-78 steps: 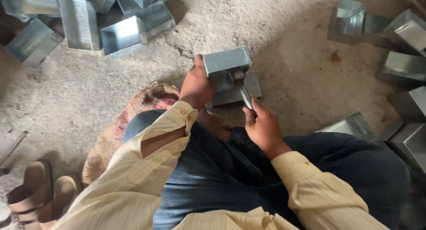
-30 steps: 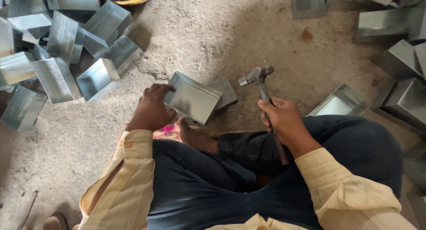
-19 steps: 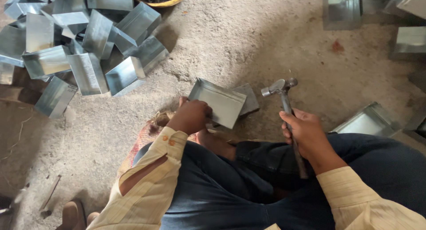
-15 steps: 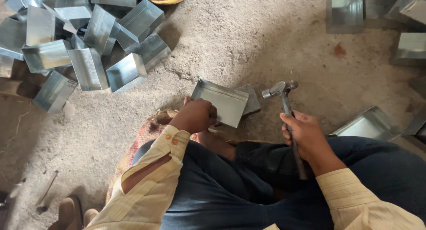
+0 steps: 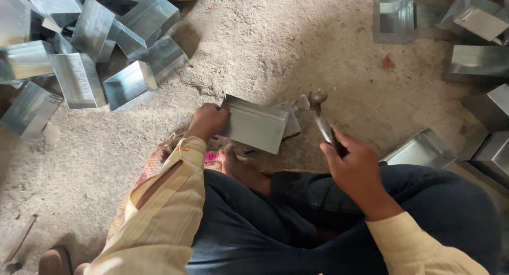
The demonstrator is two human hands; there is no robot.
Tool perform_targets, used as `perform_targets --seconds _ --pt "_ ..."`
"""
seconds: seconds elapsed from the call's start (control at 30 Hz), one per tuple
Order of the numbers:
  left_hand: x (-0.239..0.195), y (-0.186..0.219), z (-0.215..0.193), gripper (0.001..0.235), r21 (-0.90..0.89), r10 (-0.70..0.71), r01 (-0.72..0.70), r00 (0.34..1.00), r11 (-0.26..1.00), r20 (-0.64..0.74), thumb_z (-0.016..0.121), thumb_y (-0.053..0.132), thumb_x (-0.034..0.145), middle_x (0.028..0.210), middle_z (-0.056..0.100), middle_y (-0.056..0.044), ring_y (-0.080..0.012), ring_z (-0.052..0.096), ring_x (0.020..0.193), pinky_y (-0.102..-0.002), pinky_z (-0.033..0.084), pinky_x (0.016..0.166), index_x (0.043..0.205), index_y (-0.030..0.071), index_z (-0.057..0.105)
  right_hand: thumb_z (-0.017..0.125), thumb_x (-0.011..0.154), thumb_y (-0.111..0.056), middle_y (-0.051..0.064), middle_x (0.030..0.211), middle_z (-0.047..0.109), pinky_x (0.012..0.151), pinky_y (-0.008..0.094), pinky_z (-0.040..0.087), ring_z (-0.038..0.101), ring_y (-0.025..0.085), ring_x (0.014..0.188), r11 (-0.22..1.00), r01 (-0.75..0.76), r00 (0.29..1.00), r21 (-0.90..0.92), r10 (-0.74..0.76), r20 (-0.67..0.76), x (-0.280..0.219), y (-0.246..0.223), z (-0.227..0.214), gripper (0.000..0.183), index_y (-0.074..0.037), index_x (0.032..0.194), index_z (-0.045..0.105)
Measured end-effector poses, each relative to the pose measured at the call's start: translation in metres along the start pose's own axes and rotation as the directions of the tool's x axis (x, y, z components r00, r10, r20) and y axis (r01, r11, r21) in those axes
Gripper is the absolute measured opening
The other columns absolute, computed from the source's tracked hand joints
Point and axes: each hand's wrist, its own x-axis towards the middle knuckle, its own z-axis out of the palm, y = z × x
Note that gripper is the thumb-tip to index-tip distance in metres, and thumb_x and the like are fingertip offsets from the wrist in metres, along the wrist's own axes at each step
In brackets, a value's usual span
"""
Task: The person assembles metal boxes by bending edges and using a hammer to secure seams on a workspace.
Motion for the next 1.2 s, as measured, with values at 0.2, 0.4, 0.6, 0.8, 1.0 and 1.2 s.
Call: perform_targets --seconds 0.2,0.4,0.6,0.8,1.0,1.2 --pt "-0.039 0.030 -0.009 0.047 -0.038 -0.039 0.033 0.984 0.999 -0.174 0.051 0.037 0.094 0.126 0.064 -0.032 -0.0489 0.062 0.119 -0.052 0.049 0.104 0.120 0.002 0.070 0.076 0.094 -0.013 0.018 0.085 0.068 0.060 0.035 0.049 0.063 0.024 0.065 0.905 0.393 0.873 -0.165 -0.423 -0.243 -0.002 -0.014 -0.005 0.041 0.002 0.131 0.067" --pt "-0.049 0.043 -0.016 0.046 -0.007 -0.153 0.153 0.985 0.988 -0.081 0.049 0.033 0.095 0.127 0.066 -0.028 -0.0455 0.063 0.122 -0.050 0.051 0.106 0.119 0.002 0.071 0.079 0.086 -0.014 0.022 0.081 0.069 0.060 0.037 0.051 0.066 0.032 0.068 0.903 0.333 0.937 -0.270 -0.349 -0.010 0.014 0.016 0.020 0.045 0.002 0.127 0.069" --pt "-0.007 -0.006 0.014 0.045 -0.065 0.152 -0.179 0.944 0.982 -0.292 0.047 0.038 0.105 0.114 0.070 -0.031 -0.0504 0.064 0.111 -0.054 0.049 0.102 0.120 0.000 0.067 0.075 0.091 -0.017 0.009 0.075 0.069 0.054 0.030 0.046 0.057 0.012 0.058 0.993 0.120 0.975 0.019 -0.114 -0.193 0.007 -0.008 -0.007 0.042 -0.001 0.129 0.069" --pt "0.008 -0.026 0.026 0.049 -0.161 0.454 -0.546 0.800 0.822 -0.393 0.060 0.005 0.084 0.109 0.070 -0.027 -0.0467 0.066 0.106 -0.049 0.054 0.089 0.132 0.004 0.055 0.077 0.092 -0.019 0.006 0.066 0.059 0.053 0.027 0.040 0.047 0.008 0.057 0.999 -0.017 0.966 0.048 0.029 -0.257 0.003 -0.027 -0.043 0.045 -0.005 0.134 0.071" --pt "0.006 -0.029 0.022 0.036 -0.269 0.422 -0.529 0.829 0.805 -0.367 0.060 0.008 0.086 0.109 0.074 -0.023 -0.0417 0.071 0.108 -0.045 0.056 0.092 0.121 0.005 0.063 0.076 0.097 -0.020 -0.001 0.076 0.061 0.054 0.021 0.039 0.050 0.003 0.063 0.982 0.124 0.937 0.142 -0.069 -0.341 -0.002 -0.026 -0.051 0.046 0.000 0.137 0.066" --pt "0.067 -0.067 0.050 0.037 -0.076 0.090 -0.112 0.965 0.991 -0.245 0.061 0.024 0.094 0.114 0.064 -0.032 -0.0482 0.061 0.109 -0.050 0.047 0.096 0.120 -0.001 0.066 0.078 0.093 -0.018 -0.001 0.079 0.065 0.057 0.019 0.043 0.053 0.002 0.065 0.981 0.087 0.961 0.173 -0.036 -0.274 0.001 -0.023 -0.044 0.047 0.001 0.135 0.067"
